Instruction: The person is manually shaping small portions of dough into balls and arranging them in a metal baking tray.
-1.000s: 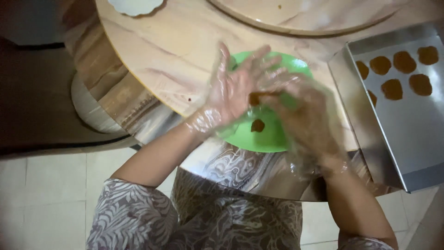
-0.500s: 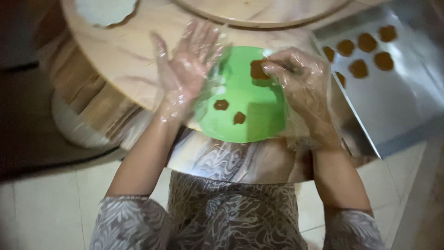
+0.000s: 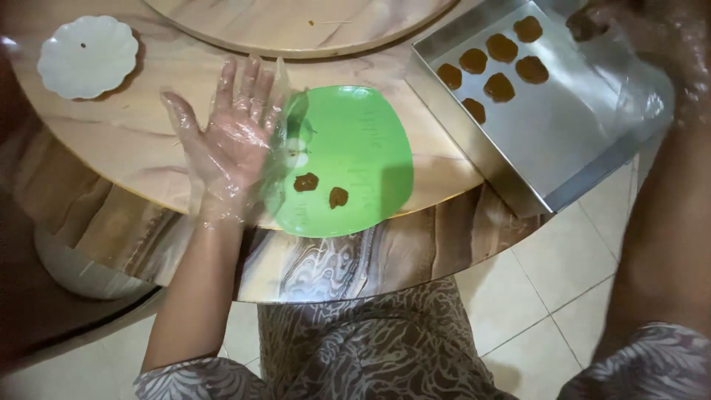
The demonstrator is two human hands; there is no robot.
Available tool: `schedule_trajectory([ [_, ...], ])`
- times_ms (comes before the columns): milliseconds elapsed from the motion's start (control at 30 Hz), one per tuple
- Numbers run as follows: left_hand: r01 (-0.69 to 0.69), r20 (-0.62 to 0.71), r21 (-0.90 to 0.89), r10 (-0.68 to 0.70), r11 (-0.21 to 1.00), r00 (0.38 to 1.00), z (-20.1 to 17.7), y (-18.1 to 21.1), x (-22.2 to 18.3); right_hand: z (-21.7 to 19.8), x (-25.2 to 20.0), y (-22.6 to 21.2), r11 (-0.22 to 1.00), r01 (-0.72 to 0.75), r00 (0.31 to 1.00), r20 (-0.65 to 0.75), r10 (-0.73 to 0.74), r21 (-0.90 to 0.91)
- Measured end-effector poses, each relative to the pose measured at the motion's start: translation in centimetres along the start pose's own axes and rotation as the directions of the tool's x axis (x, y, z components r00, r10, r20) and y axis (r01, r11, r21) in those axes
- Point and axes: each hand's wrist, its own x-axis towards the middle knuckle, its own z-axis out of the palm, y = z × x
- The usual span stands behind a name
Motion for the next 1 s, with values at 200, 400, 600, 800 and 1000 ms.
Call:
schedule_trajectory([
  [200,-0.064,-0.097,-0.045,0.06,0.997,0.994,1.5,-0.3,0.0,2.5,6.4,7.5,0.962,-0.187,0.982,0.002,0.191,-0.197],
  [400,-0.108,-0.251,0.072,0.122,0.992,0.96,2.5,-0.5,0.0,2.2,9.2,12.4,0.795,-0.197,0.964,0.034,0.264,-0.574],
  [600,-0.082,-0.253,0.068,0.097,0.994,0.962,1.6,-0.1,0.4,4.8,10.0,7.4,0.874,-0.152,0.957,0.151,0.246,-0.462],
  [800,-0.069,-0.176,-0.04,0.061,0.997,0.982,0.6,0.3,0.5,6.3,11.4,7.5,0.801,-0.202,0.931,0.145,0.336,-0.564],
  [1000,-0.013,-0.093,-0.018,0.011,1.0,0.996,0.1,0.8,0.5,5.0,17.2,22.7,0.399,0.322,0.912,0.395,0.114,-0.859],
])
